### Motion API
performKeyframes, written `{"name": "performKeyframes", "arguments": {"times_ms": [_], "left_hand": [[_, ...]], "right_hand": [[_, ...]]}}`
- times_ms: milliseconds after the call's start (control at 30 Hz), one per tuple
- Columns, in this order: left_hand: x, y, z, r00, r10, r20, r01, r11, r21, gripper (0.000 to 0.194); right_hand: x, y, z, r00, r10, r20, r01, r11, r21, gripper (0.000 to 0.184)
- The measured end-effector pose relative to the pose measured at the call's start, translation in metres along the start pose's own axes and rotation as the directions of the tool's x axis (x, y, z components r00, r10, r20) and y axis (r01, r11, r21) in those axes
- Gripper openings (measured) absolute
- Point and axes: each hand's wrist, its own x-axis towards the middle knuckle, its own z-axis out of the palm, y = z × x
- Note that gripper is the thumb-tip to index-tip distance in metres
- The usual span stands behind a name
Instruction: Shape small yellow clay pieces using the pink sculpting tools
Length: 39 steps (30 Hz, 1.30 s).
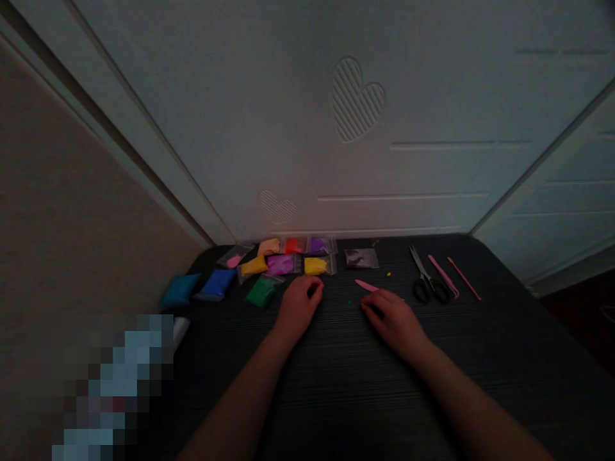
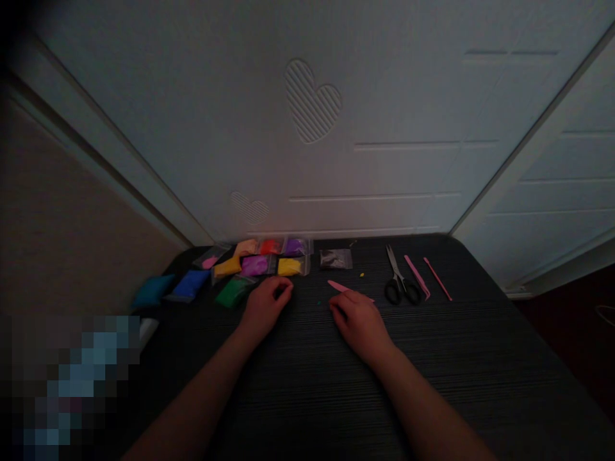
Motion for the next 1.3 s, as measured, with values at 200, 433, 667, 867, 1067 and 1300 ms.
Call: {"name": "performKeyframes", "arguments": {"times_ms": [200,433,667,867,1067,1300], "left_hand": [[0.001,0.0014,0.0007,0.996,-0.092,0.006,0.092,0.994,-0.06,0.014],[-0.0001,0.0039,-0.0004,0.994,-0.099,-0.037,0.089,0.971,-0.221,0.023],[-0.0017,0.0039,0.0016,0.996,-0.084,0.012,0.084,0.96,-0.268,0.024],[-0.002,0.0013,0.0035,0.998,-0.062,0.018,0.064,0.93,-0.363,0.03],[-0.0002,-0.0028,0.0055,0.996,-0.079,0.041,0.089,0.915,-0.395,0.035],[0.0013,-0.0032,0.0035,0.995,-0.09,0.037,0.097,0.907,-0.409,0.036]], "right_hand": [[0.0007,0.0005,0.0012,1.0,-0.004,0.01,0.004,1.0,-0.026,0.014],[-0.0001,0.0015,-0.0008,0.999,-0.029,0.019,0.029,1.0,-0.01,0.014],[-0.0011,-0.0004,-0.0044,0.999,-0.033,0.028,0.032,0.999,0.016,0.015],[-0.0008,-0.0017,-0.005,0.999,-0.038,-0.03,0.041,0.995,0.088,0.015],[-0.0016,-0.0003,-0.005,0.998,-0.006,-0.069,0.015,0.992,0.122,0.015],[0.0017,0.0022,-0.0069,0.983,0.006,-0.182,0.024,0.987,0.161,0.015]]}}
